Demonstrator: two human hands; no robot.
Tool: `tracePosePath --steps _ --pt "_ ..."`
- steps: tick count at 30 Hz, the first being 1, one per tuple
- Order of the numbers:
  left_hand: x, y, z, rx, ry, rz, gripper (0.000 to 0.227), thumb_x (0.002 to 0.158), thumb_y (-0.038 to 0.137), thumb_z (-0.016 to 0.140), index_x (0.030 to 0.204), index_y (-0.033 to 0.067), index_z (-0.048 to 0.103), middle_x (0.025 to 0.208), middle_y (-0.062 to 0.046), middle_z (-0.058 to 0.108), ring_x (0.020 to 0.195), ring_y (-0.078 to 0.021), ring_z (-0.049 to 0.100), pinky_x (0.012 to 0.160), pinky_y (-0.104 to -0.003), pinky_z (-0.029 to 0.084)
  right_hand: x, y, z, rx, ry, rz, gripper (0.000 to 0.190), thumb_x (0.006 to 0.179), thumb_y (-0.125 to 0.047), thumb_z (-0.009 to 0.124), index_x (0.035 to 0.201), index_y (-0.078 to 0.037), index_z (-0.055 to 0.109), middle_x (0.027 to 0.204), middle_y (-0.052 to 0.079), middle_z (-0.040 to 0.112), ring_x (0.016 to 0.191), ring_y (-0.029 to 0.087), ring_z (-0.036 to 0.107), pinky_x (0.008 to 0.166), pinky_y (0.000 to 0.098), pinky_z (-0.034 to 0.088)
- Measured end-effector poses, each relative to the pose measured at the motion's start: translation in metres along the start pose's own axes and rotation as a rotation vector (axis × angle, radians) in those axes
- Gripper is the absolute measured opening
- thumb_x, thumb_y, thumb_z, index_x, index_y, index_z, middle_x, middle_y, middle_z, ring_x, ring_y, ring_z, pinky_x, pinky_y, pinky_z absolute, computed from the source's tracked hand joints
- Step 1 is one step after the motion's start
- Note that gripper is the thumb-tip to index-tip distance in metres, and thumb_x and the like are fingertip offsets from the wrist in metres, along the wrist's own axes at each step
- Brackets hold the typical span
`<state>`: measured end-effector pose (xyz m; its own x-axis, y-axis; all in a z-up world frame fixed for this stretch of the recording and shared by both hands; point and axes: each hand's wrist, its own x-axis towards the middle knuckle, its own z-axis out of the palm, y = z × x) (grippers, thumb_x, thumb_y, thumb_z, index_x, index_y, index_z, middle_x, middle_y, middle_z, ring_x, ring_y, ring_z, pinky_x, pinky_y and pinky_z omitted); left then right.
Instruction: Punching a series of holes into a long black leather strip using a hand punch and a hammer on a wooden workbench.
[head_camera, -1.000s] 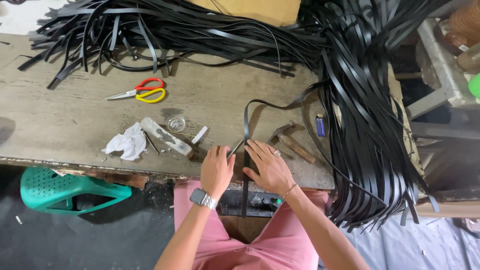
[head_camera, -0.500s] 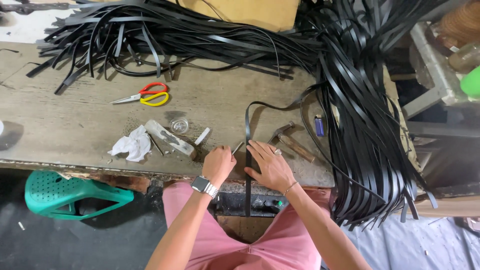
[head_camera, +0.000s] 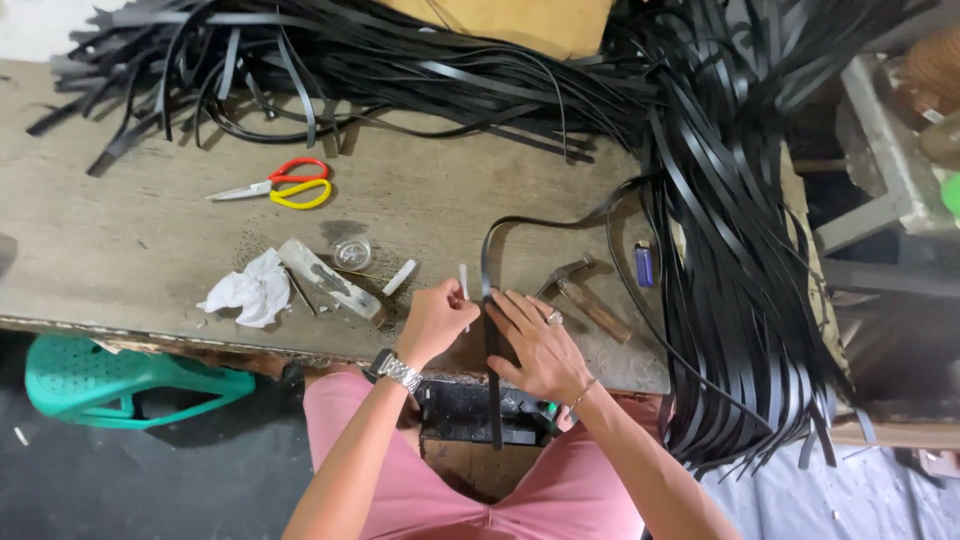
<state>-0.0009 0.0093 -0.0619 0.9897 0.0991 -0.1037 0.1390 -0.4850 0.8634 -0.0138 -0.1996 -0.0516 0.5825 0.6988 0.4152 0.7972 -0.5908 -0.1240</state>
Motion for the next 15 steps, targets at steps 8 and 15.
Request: tracePosePath --steps 8,15 --pt "-0.013 -0.019 0.015 -0.262 0.169 0.125 0.019 0.09 0.017 0.064 0.075 0.0086 0.071 0.058 -0.008 0.066 0.056 -0.0138 0.057 0.052 -0.027 0.045 0.006 -0.004 -0.004 -0.021 -0.101 0.029 0.066 0.099 -0.045 0.05 0.148 -0.001 0.046 0.155 0.018 0.047 0.144 0.031 0.043 0.12 0.0457 0.026" --pt "-0.01 0.001 0.004 -0.22 0.124 0.235 0.029 0.1 0.026 0.058 0.088 0.0063 0.075 0.069 -0.002 0.076 0.055 -0.0093 0.071 0.05 -0.017 0.058 0.016 -0.003 -0.02 -0.046 -0.194 0.02 0.08 0.101 -0.064 0.039 0.142 0.004 0.052 0.157 0.022 0.043 0.144 0.034 0.042 0.12 0.0472 0.027"
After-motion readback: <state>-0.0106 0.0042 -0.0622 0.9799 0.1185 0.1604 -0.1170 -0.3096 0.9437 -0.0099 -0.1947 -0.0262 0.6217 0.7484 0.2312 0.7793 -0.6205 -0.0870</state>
